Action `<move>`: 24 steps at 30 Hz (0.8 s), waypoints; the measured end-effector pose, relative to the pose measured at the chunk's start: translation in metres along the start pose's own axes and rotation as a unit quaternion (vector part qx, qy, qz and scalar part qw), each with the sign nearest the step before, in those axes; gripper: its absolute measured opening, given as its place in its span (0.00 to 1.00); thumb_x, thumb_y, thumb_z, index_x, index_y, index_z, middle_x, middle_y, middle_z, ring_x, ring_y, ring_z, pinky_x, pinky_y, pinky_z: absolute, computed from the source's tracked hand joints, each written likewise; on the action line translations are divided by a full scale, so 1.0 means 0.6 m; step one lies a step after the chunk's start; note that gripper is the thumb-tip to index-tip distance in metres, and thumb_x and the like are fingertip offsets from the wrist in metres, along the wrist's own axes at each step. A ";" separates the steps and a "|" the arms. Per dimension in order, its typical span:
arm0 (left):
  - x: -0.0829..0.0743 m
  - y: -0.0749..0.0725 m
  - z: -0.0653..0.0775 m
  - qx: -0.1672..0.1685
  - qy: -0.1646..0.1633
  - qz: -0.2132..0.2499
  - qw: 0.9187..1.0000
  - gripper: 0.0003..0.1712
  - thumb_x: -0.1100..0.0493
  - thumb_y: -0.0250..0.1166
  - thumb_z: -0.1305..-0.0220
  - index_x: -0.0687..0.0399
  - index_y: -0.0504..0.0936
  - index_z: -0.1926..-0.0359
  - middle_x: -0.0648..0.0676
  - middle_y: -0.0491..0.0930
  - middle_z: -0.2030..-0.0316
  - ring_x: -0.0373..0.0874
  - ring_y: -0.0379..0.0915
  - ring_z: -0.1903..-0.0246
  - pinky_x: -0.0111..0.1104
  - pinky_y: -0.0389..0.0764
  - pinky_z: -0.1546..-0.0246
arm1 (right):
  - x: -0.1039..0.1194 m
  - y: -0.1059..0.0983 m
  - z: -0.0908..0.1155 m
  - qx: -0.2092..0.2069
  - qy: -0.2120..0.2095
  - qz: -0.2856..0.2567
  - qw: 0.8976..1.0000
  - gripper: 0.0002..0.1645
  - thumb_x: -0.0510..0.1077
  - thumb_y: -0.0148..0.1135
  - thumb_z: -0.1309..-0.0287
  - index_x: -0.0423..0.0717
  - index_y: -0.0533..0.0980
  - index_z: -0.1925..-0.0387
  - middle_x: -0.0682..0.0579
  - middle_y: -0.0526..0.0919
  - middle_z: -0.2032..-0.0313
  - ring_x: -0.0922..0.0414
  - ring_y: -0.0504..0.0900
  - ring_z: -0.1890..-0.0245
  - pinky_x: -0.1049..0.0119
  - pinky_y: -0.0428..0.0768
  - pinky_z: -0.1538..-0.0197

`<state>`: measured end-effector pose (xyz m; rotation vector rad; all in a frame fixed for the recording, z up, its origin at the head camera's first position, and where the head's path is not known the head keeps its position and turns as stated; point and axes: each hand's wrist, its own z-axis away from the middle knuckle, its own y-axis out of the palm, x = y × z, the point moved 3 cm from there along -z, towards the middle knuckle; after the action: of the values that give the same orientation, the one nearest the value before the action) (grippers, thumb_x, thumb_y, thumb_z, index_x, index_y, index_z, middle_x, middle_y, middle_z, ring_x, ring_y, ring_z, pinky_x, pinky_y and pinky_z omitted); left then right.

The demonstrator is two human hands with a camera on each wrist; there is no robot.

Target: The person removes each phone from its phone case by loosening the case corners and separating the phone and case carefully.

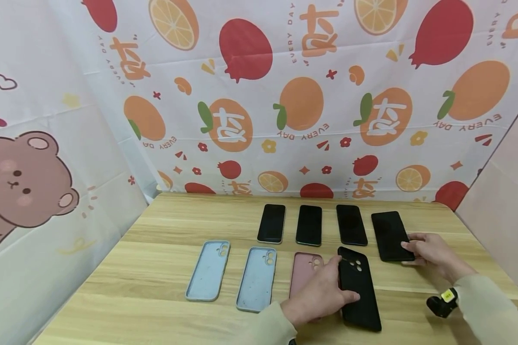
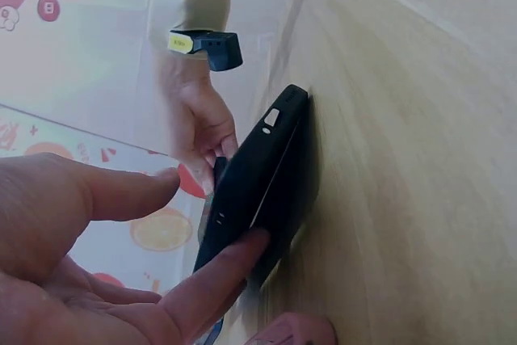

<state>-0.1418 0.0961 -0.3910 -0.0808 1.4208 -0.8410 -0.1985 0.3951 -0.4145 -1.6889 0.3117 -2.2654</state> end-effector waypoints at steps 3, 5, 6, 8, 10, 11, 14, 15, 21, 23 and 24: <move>0.000 0.001 0.000 0.002 -0.002 -0.007 1.000 0.49 0.52 0.76 0.46 0.54 0.61 0.28 0.54 0.76 0.43 0.39 0.72 0.55 0.33 0.78 0.46 | 0.000 0.000 -0.004 0.001 0.003 0.007 1.000 0.41 0.38 0.50 0.29 0.16 0.43 0.31 0.47 0.72 0.66 0.65 0.77 0.73 0.59 0.87 0.55; 0.000 0.001 0.000 0.002 -0.004 -0.016 1.000 0.49 0.52 0.76 0.46 0.53 0.61 0.28 0.53 0.76 0.42 0.40 0.72 0.55 0.34 0.77 0.44 | 0.000 0.001 -0.005 0.001 0.002 0.015 1.000 0.40 0.37 0.50 0.29 0.15 0.44 0.31 0.49 0.70 0.70 0.65 0.76 0.74 0.59 0.87 0.55; 0.000 0.002 0.000 0.002 -0.005 -0.019 1.000 0.49 0.51 0.76 0.46 0.53 0.60 0.28 0.53 0.75 0.41 0.40 0.72 0.54 0.35 0.77 0.43 | 0.000 0.001 -0.006 -0.001 0.003 0.021 1.000 0.39 0.37 0.50 0.29 0.15 0.45 0.32 0.51 0.67 0.72 0.65 0.72 0.77 0.60 0.87 0.56; 0.000 0.002 0.002 0.003 -0.006 -0.022 1.000 0.50 0.51 0.76 0.46 0.52 0.60 0.28 0.53 0.74 0.39 0.41 0.72 0.52 0.36 0.76 0.40 | 0.001 0.000 -0.006 -0.008 0.005 0.035 0.999 0.37 0.37 0.50 0.29 0.15 0.47 0.32 0.52 0.64 0.75 0.64 0.68 0.78 0.61 0.87 0.57; 0.000 0.001 0.003 0.004 -0.005 -0.022 1.000 0.50 0.51 0.76 0.46 0.53 0.59 0.27 0.54 0.74 0.38 0.41 0.72 0.51 0.37 0.75 0.38 | 0.002 0.000 -0.007 -0.015 0.004 0.053 0.998 0.36 0.37 0.51 0.30 0.16 0.51 0.33 0.50 0.65 0.73 0.62 0.69 0.77 0.61 0.87 0.59; 0.000 0.001 0.004 0.006 -0.005 -0.021 1.000 0.50 0.51 0.76 0.45 0.54 0.59 0.27 0.54 0.73 0.37 0.41 0.72 0.51 0.38 0.74 0.37 | 0.003 0.000 -0.007 -0.019 0.005 0.062 0.998 0.35 0.37 0.51 0.30 0.16 0.52 0.34 0.48 0.67 0.72 0.61 0.71 0.76 0.61 0.87 0.59; 0.002 0.000 0.005 0.009 -0.007 -0.024 1.000 0.50 0.52 0.75 0.45 0.54 0.59 0.27 0.54 0.73 0.37 0.41 0.72 0.49 0.40 0.73 0.35 | 0.006 0.001 -0.006 -0.023 0.003 0.099 0.995 0.33 0.38 0.52 0.29 0.16 0.55 0.35 0.42 0.72 0.65 0.59 0.77 0.73 0.62 0.87 0.64; 0.002 0.000 0.005 0.011 -0.008 -0.025 1.000 0.49 0.52 0.75 0.44 0.54 0.59 0.27 0.54 0.73 0.36 0.41 0.72 0.48 0.40 0.73 0.35 | 0.007 0.002 -0.006 -0.022 0.002 0.115 0.993 0.33 0.38 0.51 0.29 0.16 0.55 0.36 0.38 0.73 0.63 0.58 0.78 0.73 0.62 0.87 0.65; 0.003 0.002 0.007 0.017 -0.015 -0.029 0.999 0.48 0.50 0.73 0.42 0.53 0.59 0.27 0.54 0.71 0.33 0.39 0.70 0.42 0.42 0.71 0.33 | 0.017 0.002 -0.004 -0.050 -0.041 0.263 0.963 0.32 0.41 0.55 0.32 0.16 0.62 0.41 0.23 0.77 0.54 0.47 0.83 0.63 0.56 0.85 0.64; 0.004 0.002 0.008 0.017 -0.011 -0.027 0.999 0.47 0.50 0.72 0.42 0.53 0.59 0.26 0.54 0.71 0.33 0.38 0.70 0.42 0.42 0.71 0.33 | 0.021 0.001 -0.002 -0.061 -0.058 0.311 0.947 0.31 0.42 0.58 0.34 0.16 0.64 0.43 0.23 0.78 0.55 0.44 0.83 0.63 0.51 0.83 0.62; 0.004 0.002 0.008 0.017 -0.007 -0.022 1.000 0.47 0.51 0.72 0.41 0.54 0.59 0.26 0.54 0.70 0.33 0.38 0.70 0.41 0.42 0.70 0.33 | 0.022 0.002 -0.001 -0.065 -0.064 0.329 0.940 0.32 0.42 0.59 0.35 0.15 0.65 0.44 0.23 0.79 0.55 0.43 0.83 0.62 0.50 0.83 0.61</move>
<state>-0.1372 0.0935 -0.3926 -0.0922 1.3943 -0.8994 -0.2028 0.3894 -0.4030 -1.4811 0.8653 -1.6609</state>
